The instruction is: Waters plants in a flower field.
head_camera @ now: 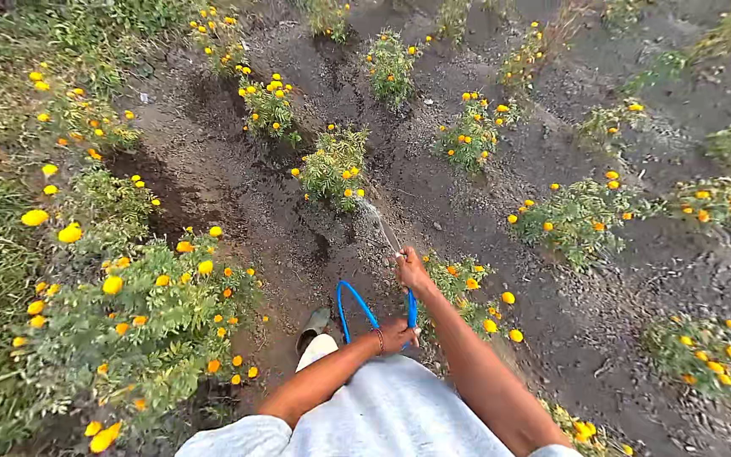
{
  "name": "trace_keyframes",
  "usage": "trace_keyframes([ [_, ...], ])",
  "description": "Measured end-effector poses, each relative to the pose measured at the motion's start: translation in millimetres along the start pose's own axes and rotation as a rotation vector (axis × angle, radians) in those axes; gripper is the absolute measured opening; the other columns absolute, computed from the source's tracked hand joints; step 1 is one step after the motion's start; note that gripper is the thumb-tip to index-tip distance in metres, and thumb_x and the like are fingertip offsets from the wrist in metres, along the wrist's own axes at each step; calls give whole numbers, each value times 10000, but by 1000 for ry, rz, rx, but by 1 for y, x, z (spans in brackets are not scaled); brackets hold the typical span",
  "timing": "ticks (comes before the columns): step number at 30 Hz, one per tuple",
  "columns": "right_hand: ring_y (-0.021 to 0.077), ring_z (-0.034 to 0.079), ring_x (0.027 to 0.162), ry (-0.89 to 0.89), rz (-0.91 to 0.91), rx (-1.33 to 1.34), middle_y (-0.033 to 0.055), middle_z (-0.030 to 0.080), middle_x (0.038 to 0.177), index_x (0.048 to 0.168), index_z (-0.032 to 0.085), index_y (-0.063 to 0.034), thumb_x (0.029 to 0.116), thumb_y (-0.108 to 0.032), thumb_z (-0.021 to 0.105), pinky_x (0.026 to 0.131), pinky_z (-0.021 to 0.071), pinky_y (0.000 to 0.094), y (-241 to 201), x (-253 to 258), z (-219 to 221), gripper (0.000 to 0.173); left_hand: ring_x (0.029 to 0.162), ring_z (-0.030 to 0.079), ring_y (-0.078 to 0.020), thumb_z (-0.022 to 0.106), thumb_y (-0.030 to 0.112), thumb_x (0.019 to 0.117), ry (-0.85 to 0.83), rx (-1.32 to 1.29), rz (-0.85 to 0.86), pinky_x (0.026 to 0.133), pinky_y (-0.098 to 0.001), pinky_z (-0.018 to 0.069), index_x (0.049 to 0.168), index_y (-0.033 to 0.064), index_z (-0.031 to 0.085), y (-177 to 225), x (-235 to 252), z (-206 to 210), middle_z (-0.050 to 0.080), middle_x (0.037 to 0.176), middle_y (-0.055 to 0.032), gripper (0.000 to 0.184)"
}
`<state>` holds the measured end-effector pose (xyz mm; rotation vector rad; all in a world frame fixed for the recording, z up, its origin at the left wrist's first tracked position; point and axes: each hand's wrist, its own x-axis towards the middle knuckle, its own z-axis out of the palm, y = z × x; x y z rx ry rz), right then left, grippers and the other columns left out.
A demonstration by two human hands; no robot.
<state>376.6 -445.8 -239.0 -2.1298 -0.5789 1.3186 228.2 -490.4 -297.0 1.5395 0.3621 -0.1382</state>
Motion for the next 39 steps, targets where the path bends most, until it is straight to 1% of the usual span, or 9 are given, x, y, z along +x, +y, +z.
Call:
trace_keyframes([
  [4,198,501,555,-26,-10,-85,98,527,837,1449,393,-113,1137,-322,320,520,474,382,76,-45,-39,383,918,672,-258,376,154,1108,5,45,-25,919,-446,519,1118,-126,636,0,8,96,702,994,-212,383],
  [7,195,485,543,-38,-3,-32,95,517,823,1460,384,-96,1139,-314,316,509,464,380,131,-81,-66,395,928,676,-273,380,153,1113,-21,49,-97,930,-455,519,1151,-125,624,10,1,160,701,1001,-220,372],
  [14,173,456,510,-53,-12,56,68,485,757,1432,412,-99,1140,-314,318,476,440,355,193,-135,-84,374,972,684,-314,392,193,1115,-38,77,-193,967,-506,509,1195,-112,609,13,-20,233,700,1033,-230,383],
  [19,184,471,516,-24,-19,59,78,497,766,1442,398,-96,1139,-305,332,482,448,365,206,-150,-85,373,933,684,-299,387,204,1120,-13,80,-176,939,-484,521,1184,-117,604,15,-29,253,698,1005,-223,393],
  [24,222,539,560,15,-90,-85,118,560,822,1434,429,-84,1134,-293,355,537,499,402,204,-172,-81,373,978,700,-322,384,241,1123,-1,106,-176,978,-503,519,1205,-107,614,12,-39,266,708,1050,-234,425],
  [33,249,583,637,-8,-96,-222,149,599,913,1461,411,-105,1138,-317,325,594,515,431,200,-205,-73,396,999,684,-327,392,236,1121,-29,144,-38,982,-502,499,1131,-117,638,14,-56,281,706,1042,-241,431],
  [35,249,583,643,-3,-97,-233,155,596,924,1456,410,-96,1139,-308,321,594,513,429,203,-207,-73,391,1062,665,-374,466,246,1100,-37,169,-44,1009,-542,478,1204,-120,621,17,-58,279,682,1121,-282,411],
  [37,277,601,679,4,-93,-248,186,610,974,1460,412,-82,1138,-293,324,627,524,454,210,-206,-74,395,1201,620,-433,591,228,1054,-12,164,-109,1081,-573,448,1391,-88,541,19,-63,270,607,1321,-321,464],
  [39,287,606,689,22,-95,-252,198,608,989,1443,420,-75,1136,-291,334,633,526,464,218,-206,-76,385,1267,592,-439,664,210,1012,119,117,-209,1106,-576,441,1448,-28,526,3,-74,252,562,1422,-296,515],
])
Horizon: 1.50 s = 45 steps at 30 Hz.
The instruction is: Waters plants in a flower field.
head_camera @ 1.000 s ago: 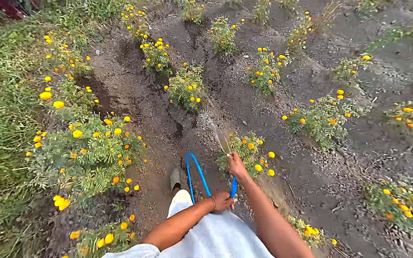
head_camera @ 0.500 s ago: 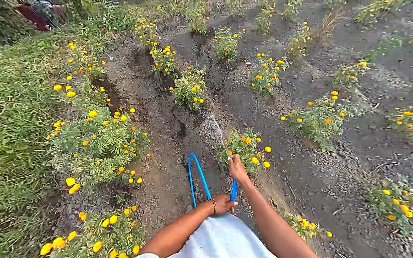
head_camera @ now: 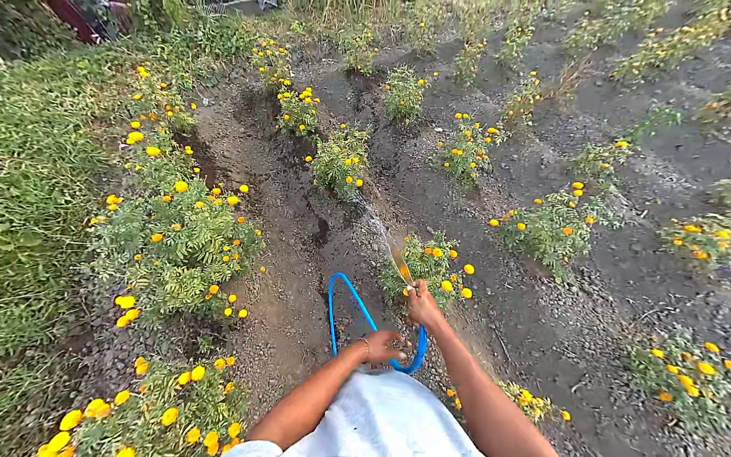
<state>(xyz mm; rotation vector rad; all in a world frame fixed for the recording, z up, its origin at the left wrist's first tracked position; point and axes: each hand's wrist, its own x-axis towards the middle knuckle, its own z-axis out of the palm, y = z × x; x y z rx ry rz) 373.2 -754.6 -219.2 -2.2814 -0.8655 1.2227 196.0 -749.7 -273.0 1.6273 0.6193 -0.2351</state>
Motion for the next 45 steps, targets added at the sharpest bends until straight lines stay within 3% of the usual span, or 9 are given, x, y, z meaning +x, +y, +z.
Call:
trace_keyframes([
  [3,319,646,771,16,8,-47,217,631,1055,1446,425,-73,1136,-289,343,704,544,487,9,-4,-4,387,1303,584,-371,621,215,1037,280,-107,-206,1141,-508,433,1393,-40,573,-63,-18,-30,595,1393,-261,440],
  [6,356,673,892,9,14,-82,243,640,1131,1444,430,-55,1134,-272,359,797,547,518,20,-10,-7,385,1285,591,-382,584,215,1059,491,-156,-450,1128,-511,434,1330,-74,605,-134,-65,-50,615,1345,-285,397],
  [12,406,678,1025,6,12,-85,265,660,1153,1450,438,-44,1127,-254,382,910,530,562,49,-13,-2,390,1231,603,-438,534,270,1083,491,-124,-917,1052,-576,464,1304,-76,617,-220,-179,-26,608,1321,-321,419],
  [15,407,674,1079,24,0,-96,266,663,1171,1450,437,-39,1127,-249,382,952,518,565,53,-19,0,390,1228,605,-432,547,281,1078,489,-167,-1018,1046,-563,473,1303,-88,607,-236,-207,5,605,1322,-322,436],
  [18,401,674,1074,43,-8,-75,262,663,1163,1437,438,-37,1129,-246,376,951,519,551,57,-20,2,377,1282,582,-424,514,269,1095,489,-254,-987,1077,-559,462,1345,-82,582,-225,-209,26,587,1370,-310,437],
  [22,396,683,1020,29,26,-75,259,663,1144,1441,438,-44,1129,-243,373,904,531,545,60,-21,5,375,1169,637,-396,519,237,1096,553,-407,-880,989,-547,508,1322,-69,590,-206,-192,28,626,1296,-292,387],
  [28,396,682,1034,17,73,-54,263,654,1179,1459,421,-58,1132,-257,367,904,532,551,62,-23,6,387,1133,646,-403,514,214,1096,676,-516,-813,931,-556,529,1378,-35,549,-199,-179,-8,611,1319,-286,378],
  [33,404,670,1101,23,62,-52,269,654,1204,1451,430,-48,1131,-250,370,951,520,558,68,-23,9,383,1062,654,-388,525,196,1089,737,-499,-829,871,-546,542,1348,-36,570,-206,-179,-25,617,1286,-286,351],
  [45,411,680,1028,25,97,-26,274,651,1169,1460,417,-51,1132,-259,371,908,529,560,73,-30,10,392,1085,665,-380,534,194,1089,648,-470,-846,916,-526,541,1356,-44,569,-202,-178,1,633,1278,-283,359],
])
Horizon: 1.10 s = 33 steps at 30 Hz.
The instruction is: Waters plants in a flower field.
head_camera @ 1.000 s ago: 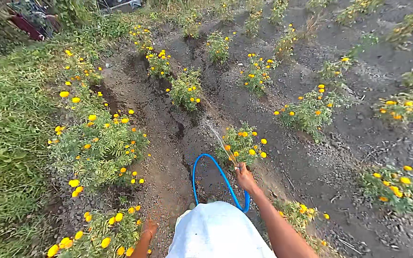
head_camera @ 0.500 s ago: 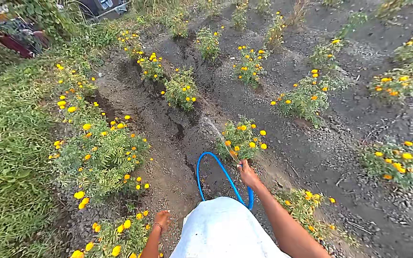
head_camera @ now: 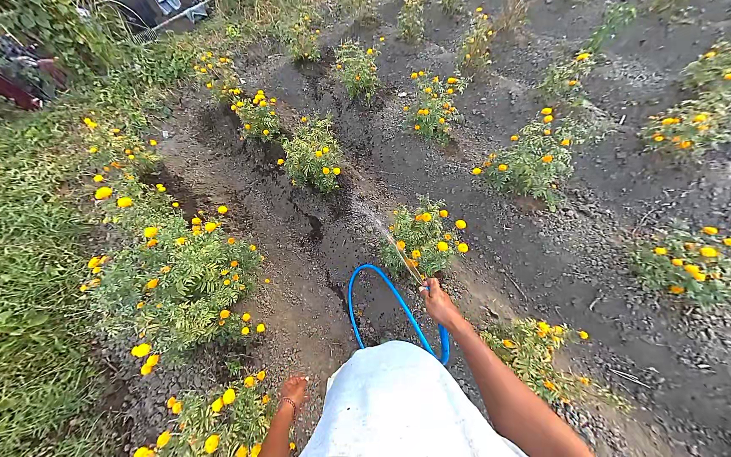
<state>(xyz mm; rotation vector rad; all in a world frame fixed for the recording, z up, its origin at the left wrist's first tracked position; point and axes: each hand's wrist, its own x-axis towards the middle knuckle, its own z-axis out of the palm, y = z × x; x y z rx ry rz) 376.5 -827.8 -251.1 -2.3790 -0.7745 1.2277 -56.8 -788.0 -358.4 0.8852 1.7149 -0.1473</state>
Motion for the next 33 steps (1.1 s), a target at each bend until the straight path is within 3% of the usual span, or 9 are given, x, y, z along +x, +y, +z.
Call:
trace_keyframes([
  [9,403,673,1076,-13,-5,-17,264,654,1182,1453,420,-61,1132,-262,374,939,520,554,-1,2,0,382,1106,653,-390,526,237,1093,15,-35,-28,896,-547,535,1367,-19,563,-3,10,-7,625,1293,-274,378],
  [20,413,664,1109,-15,-16,-4,272,653,1203,1459,422,-53,1130,-255,385,965,511,556,1,8,-1,388,1117,656,-398,548,190,1082,26,-66,-14,921,-543,539,1357,-42,567,0,0,3,621,1295,-292,361],
  [33,438,680,1011,27,-99,9,297,663,1133,1446,442,-19,1125,-244,404,890,530,591,8,24,-5,394,1126,660,-385,544,264,1083,50,-26,-34,946,-535,533,1369,-23,573,4,-9,12,623,1316,-273,407],
])
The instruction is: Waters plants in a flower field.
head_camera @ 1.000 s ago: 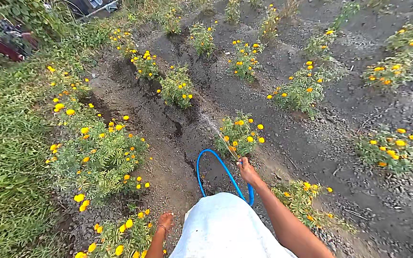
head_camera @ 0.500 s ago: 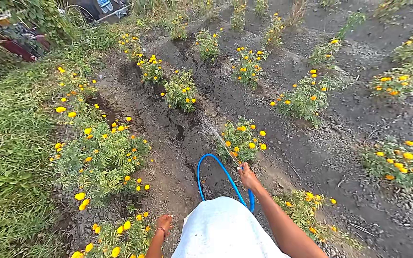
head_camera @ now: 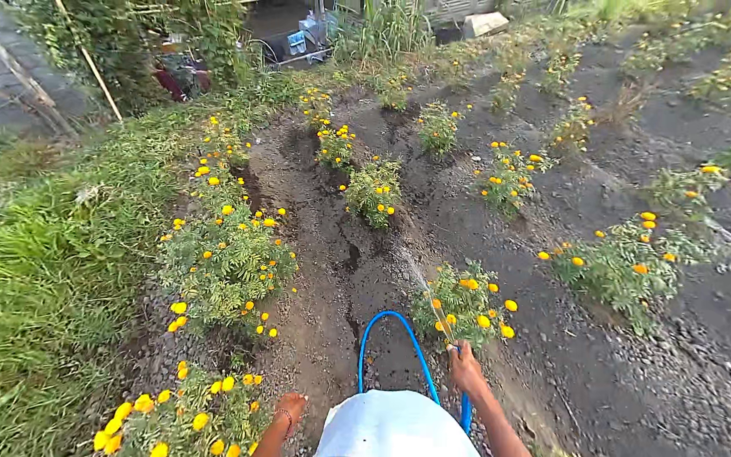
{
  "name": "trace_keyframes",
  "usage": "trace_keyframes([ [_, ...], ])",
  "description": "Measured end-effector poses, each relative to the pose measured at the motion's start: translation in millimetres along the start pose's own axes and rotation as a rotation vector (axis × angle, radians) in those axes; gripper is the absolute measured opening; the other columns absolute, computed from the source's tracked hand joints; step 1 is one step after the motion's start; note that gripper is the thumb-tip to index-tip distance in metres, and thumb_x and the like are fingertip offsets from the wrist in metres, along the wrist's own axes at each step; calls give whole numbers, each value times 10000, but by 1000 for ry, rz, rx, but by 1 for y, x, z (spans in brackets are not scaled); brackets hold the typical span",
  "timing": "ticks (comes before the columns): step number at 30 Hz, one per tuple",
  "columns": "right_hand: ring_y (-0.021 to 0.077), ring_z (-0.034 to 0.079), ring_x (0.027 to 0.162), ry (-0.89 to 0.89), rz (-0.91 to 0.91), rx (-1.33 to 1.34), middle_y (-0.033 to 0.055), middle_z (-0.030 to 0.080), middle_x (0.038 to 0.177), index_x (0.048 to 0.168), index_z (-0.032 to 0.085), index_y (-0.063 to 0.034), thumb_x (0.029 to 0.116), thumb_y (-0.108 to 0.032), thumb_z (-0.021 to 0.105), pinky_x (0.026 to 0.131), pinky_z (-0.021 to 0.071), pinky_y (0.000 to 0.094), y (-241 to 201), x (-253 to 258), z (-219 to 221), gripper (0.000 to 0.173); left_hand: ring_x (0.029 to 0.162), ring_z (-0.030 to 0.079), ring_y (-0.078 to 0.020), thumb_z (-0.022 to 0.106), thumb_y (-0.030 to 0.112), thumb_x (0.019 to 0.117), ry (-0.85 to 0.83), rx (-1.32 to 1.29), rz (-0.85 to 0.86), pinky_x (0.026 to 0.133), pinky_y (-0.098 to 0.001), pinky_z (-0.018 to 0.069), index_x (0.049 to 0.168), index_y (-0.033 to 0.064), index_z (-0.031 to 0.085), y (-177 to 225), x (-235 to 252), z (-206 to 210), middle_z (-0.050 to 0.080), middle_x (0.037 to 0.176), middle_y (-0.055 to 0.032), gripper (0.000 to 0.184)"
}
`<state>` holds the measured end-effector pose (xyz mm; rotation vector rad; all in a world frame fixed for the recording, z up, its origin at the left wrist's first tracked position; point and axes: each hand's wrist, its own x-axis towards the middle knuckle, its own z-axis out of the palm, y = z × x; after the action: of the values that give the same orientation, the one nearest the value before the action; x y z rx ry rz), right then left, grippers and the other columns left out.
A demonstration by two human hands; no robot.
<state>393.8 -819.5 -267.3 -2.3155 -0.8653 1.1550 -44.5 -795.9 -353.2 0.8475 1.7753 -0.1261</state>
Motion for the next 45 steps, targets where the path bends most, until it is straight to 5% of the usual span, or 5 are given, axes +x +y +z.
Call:
trace_keyframes([
  [19,384,682,915,-22,-44,-51,253,656,1095,1442,436,-56,1129,-261,387,820,544,549,-22,16,-13,378,1113,658,-395,544,246,1082,0,-67,-40,922,-545,538,1350,-33,581,-47,17,29,629,1291,-281,388],
  [22,388,678,972,-11,-62,-40,256,658,1113,1429,448,-44,1126,-240,397,874,533,555,-31,15,-16,365,1156,641,-405,526,246,1091,-11,-87,-41,951,-557,524,1381,-25,557,-36,17,21,608,1331,-283,398],
  [27,371,674,878,22,-110,-27,240,654,1037,1408,458,-39,1124,-231,408,804,542,536,-46,13,-21,346,1115,652,-390,524,255,1092,14,-114,-24,908,-546,535,1378,-9,561,-9,13,10,621,1304,-271,391],
  [33,385,679,943,0,-72,-63,244,659,1092,1402,469,-44,1125,-243,408,843,539,544,-31,17,-15,347,1087,664,-373,546,235,1084,24,-121,-8,894,-522,543,1351,-5,585,7,8,14,634,1282,-264,361],
  [45,397,682,933,-21,-9,-31,268,653,1100,1422,444,-39,1127,-244,399,828,542,548,-5,16,-12,361,1124,650,-401,535,222,1087,0,-67,-45,925,-555,533,1350,-33,572,-38,2,28,621,1295,-287,368],
])
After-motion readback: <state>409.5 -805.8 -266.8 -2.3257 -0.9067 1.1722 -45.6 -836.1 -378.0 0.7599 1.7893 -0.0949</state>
